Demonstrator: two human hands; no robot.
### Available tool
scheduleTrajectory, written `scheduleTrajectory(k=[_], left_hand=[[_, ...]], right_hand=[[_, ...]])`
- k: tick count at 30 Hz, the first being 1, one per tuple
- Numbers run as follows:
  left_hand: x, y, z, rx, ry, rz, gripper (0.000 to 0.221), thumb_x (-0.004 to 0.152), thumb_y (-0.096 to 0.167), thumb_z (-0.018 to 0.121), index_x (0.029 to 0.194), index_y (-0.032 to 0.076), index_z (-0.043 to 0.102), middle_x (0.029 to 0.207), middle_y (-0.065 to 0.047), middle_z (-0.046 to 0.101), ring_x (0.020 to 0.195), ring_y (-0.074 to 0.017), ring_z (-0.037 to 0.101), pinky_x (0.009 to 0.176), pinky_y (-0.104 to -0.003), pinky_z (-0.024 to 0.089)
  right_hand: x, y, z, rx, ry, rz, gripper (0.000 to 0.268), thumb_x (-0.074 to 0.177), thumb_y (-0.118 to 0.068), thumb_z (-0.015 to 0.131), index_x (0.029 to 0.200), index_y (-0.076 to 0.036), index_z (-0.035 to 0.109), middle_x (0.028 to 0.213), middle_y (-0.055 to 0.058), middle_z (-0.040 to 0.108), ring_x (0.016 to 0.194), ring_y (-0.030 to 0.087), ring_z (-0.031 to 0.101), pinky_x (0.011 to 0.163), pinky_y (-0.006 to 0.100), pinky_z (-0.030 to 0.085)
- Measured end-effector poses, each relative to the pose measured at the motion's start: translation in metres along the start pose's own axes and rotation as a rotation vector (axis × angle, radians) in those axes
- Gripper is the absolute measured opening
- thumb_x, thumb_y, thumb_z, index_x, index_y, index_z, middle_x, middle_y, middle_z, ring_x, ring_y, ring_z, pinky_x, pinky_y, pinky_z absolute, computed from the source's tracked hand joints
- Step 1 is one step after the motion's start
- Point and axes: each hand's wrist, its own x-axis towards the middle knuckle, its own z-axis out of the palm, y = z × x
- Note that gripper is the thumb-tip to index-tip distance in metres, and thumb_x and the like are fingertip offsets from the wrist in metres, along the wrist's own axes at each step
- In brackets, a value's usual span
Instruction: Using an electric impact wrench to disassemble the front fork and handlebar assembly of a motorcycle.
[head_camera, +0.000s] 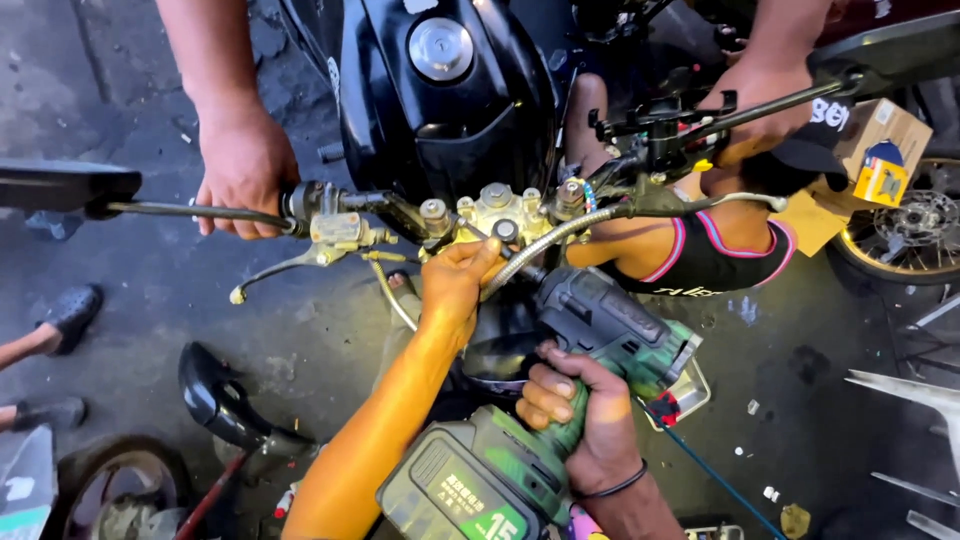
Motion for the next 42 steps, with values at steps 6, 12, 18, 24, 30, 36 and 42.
scheduleTrajectory(k=[6,12,18,24,30,36,42], left_hand=[[0.002,-0.007,-0.002,-0.022,-0.014,0.016,0.026,0.091,0.008,0.089,0.107,-0.008,0.079,0.098,-0.024,0.084,0.087,-0.0276,0.082,0.089,-0.037,0.07],[-0.005,-0.002,-0.003,0.072,0.01,0.025,0.02,0.09,0.011,0.09,0.102,-0.003,0.08,0.097,-0.018,0.085,0.089,-0.0241,0.082,0.092,-0.035,0.069],[-0.003,-0.003,-0.003,0.079,-0.006,0.027,0.018,0.092,0.011,0.09,0.1,0.0,0.078,0.094,-0.016,0.083,0.088,-0.0219,0.08,0.089,-0.033,0.068],[-0.01,0.002,0.004,-0.013,0.043,-0.053,0.027,0.102,0.023,0.082,0.09,0.001,0.072,0.09,-0.02,0.082,0.08,-0.0258,0.082,0.077,-0.032,0.068],[-0.011,0.007,0.01,-0.043,0.066,-0.059,0.021,0.101,0.013,0.084,0.088,0.003,0.07,0.085,-0.017,0.079,0.081,-0.0285,0.083,0.081,-0.036,0.072],[-0.013,0.016,0.017,0.01,0.032,-0.089,0.015,0.101,0.006,0.081,0.094,-0.003,0.072,0.085,-0.02,0.081,0.075,-0.0261,0.081,0.071,-0.031,0.067],[-0.016,0.013,0.015,0.037,0.007,-0.069,0.021,0.102,0.01,0.081,0.091,-0.001,0.067,0.078,-0.023,0.08,0.072,-0.0281,0.082,0.062,-0.027,0.062]], right_hand=[[-0.001,0.0,-0.011,0.013,-0.005,-0.01,0.03,0.103,-0.015,0.054,0.128,-0.005,0.069,0.06,-0.009,0.036,0.044,0.006,0.035,0.05,0.027,0.039],[0.004,0.003,-0.02,0.026,-0.016,-0.019,0.01,0.104,-0.016,0.058,0.101,-0.008,0.063,0.057,-0.008,0.038,0.042,0.007,0.037,0.047,0.028,0.04],[-0.001,0.002,-0.015,0.038,-0.014,-0.02,0.036,0.108,-0.021,0.053,0.135,-0.003,0.067,0.059,-0.008,0.038,0.044,0.006,0.037,0.048,0.027,0.04],[0.003,0.001,-0.032,-0.013,-0.048,-0.029,0.028,0.107,-0.018,0.054,0.127,-0.002,0.066,0.059,-0.007,0.038,0.044,0.009,0.037,0.049,0.031,0.04],[0.006,-0.005,-0.05,-0.095,-0.099,-0.048,0.026,0.108,-0.017,0.054,0.128,-0.002,0.061,0.061,-0.006,0.037,0.043,0.009,0.037,0.049,0.032,0.041],[0.006,-0.009,-0.058,-0.181,-0.065,-0.088,0.03,0.106,-0.016,0.055,0.13,0.0,0.062,0.063,-0.003,0.036,0.045,0.011,0.038,0.05,0.034,0.039],[0.007,-0.009,-0.071,-0.154,-0.135,-0.078,0.028,0.106,-0.016,0.056,0.128,0.0,0.063,0.063,-0.003,0.036,0.045,0.01,0.038,0.05,0.033,0.041]])
